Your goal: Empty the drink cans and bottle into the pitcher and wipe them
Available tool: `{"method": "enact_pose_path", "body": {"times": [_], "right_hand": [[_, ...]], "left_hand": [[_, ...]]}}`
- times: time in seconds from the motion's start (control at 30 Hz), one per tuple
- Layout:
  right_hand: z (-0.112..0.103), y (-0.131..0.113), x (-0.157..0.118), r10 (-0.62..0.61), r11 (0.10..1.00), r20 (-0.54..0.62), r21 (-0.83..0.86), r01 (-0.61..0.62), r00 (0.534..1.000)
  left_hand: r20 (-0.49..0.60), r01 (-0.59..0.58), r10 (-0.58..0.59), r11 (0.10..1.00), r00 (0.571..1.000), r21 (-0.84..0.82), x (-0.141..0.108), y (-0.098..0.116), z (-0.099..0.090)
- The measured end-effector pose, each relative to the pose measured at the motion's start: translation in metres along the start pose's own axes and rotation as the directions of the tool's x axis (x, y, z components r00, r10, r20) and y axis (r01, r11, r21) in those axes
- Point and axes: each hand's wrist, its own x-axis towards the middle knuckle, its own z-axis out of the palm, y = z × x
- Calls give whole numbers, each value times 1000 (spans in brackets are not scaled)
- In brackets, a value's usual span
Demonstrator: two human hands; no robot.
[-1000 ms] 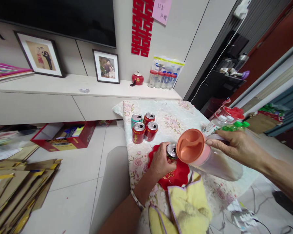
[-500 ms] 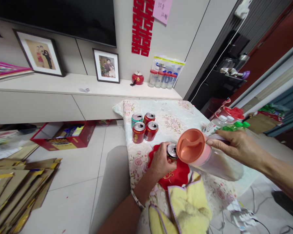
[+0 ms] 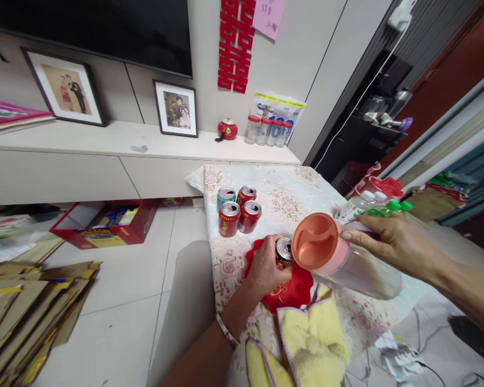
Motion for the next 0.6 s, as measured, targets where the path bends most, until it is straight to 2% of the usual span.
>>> {"method": "enact_pose_path", "body": {"times": [0.1,0.6], "right_hand": [[-1,-1,1,30,999,52,12,-31,998],[-3,-4,1,29,999,64,31,-31,998]], "left_hand": [[6,7,-7,1000,1000,6,0,0,0],[9,-4,4,1000,1000,21,0,-1,0]]}}
